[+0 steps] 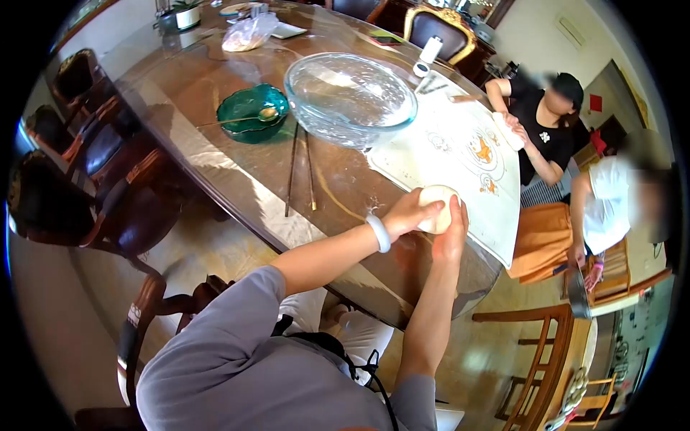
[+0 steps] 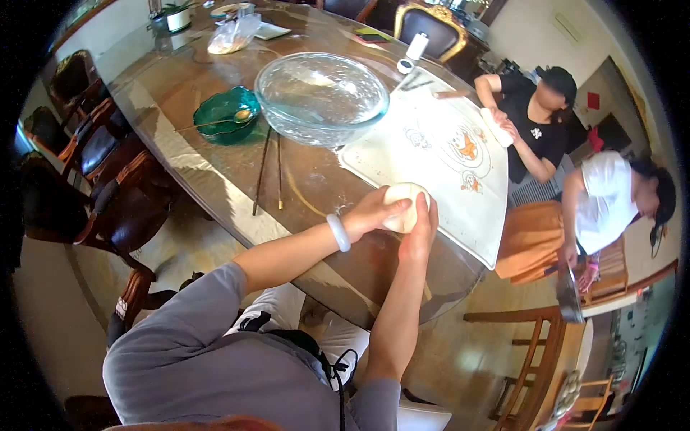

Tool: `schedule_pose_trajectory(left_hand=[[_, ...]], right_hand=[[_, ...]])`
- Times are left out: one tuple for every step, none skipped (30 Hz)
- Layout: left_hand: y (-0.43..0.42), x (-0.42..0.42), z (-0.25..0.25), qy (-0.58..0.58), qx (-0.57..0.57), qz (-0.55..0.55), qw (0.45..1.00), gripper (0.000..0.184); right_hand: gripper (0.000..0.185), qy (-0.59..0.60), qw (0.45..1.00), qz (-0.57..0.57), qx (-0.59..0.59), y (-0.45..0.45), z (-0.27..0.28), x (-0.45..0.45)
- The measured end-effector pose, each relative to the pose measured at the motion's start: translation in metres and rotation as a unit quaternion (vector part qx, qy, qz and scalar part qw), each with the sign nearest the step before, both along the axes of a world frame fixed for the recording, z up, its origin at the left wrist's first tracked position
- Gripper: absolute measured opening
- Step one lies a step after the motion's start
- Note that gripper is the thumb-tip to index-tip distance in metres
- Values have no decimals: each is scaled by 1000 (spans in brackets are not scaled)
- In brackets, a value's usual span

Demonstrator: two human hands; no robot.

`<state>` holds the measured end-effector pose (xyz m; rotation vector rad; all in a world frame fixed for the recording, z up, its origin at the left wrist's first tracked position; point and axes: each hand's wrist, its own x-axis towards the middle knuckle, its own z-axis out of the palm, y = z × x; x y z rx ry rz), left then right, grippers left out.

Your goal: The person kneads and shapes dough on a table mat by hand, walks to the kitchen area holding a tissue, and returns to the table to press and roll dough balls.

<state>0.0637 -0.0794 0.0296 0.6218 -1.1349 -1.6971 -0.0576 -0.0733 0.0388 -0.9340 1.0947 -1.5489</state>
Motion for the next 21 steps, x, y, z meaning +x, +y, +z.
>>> schedule_pose_trajectory(left_hand=[[-1, -2, -4, -19, -15, 28, 999, 67], [-4, -9, -10, -38, -29, 54, 997, 68], [-9, -14, -18, -107, -88, 128, 982, 69], [-13, -21, -24, -174, -144, 199, 954, 70], [-12, -26, -32, -238, -195, 267, 913, 71], [-2, -19, -25, -269, -229, 268, 896, 71], [9, 2, -6, -298, -267, 271, 875, 71], [22, 27, 16, -327, -307, 275, 851, 71], [39, 53, 39, -270, -227, 250, 901, 68], [55, 82, 49, -212, -143, 220, 941, 65], [51, 113, 24, -251, -167, 340, 891, 57], [47, 150, 13, -200, -135, 437, 867, 51], [59, 177, 27, -116, -25, 501, 857, 55], [59, 215, 12, -79, 42, 522, 848, 67], [54, 249, -6, -53, 80, 526, 845, 76], [50, 270, -16, -31, 99, 537, 837, 79], [50, 287, -15, -26, 103, 493, 864, 82], [44, 295, -12, -25, 126, 497, 858, 82], [35, 300, -7, -23, 145, 500, 854, 83], [24, 304, -2, -19, 161, 500, 851, 83], [13, 311, -5, -25, 170, 493, 853, 80]], right_hand=[[47, -1, 1000, -3, 0, 0, 0, 0], [48, -3, 1000, -9, 1, -1, 0, -1], [53, -38, 999, -8, -1, -6, -5, -5], [53, -81, 997, -3, -10, -12, -9, -10], [54, -122, 992, 2, -17, -18, -13, -15], [54, -162, 986, 9, -26, -21, -14, -19], [56, -166, 985, -11, -36, -24, -12, -18], [57, -60, 998, -28, -17, -30, -13, -21], [60, 46, 998, -45, 2, -39, -22, -28], [62, 151, 986, -62, 24, -48, -34, -36], [68, 313, 940, -115, 73, -61, -47, -46], [66, 421, 892, -154, 66, -49, -39, -33], [65, 521, 830, -194, 55, -26, -19, -5], [64, 612, 755, -232, 42, -13, -8, 15], [57, 647, 724, -209, -114, -13, -15, 21], [50, 589, 767, -111, -230, -10, -17, 37], [49, 702, 692, -29, -164, 15, 12, 70], [48, 723, 668, -15, -173, 24, 10, 99], [50, 682, 715, 104, -117, 32, 20, 128], [51, 623, 745, 200, -130, 36, 19, 150], [51, 641, 726, 175, -177, 34, -1, 171]])
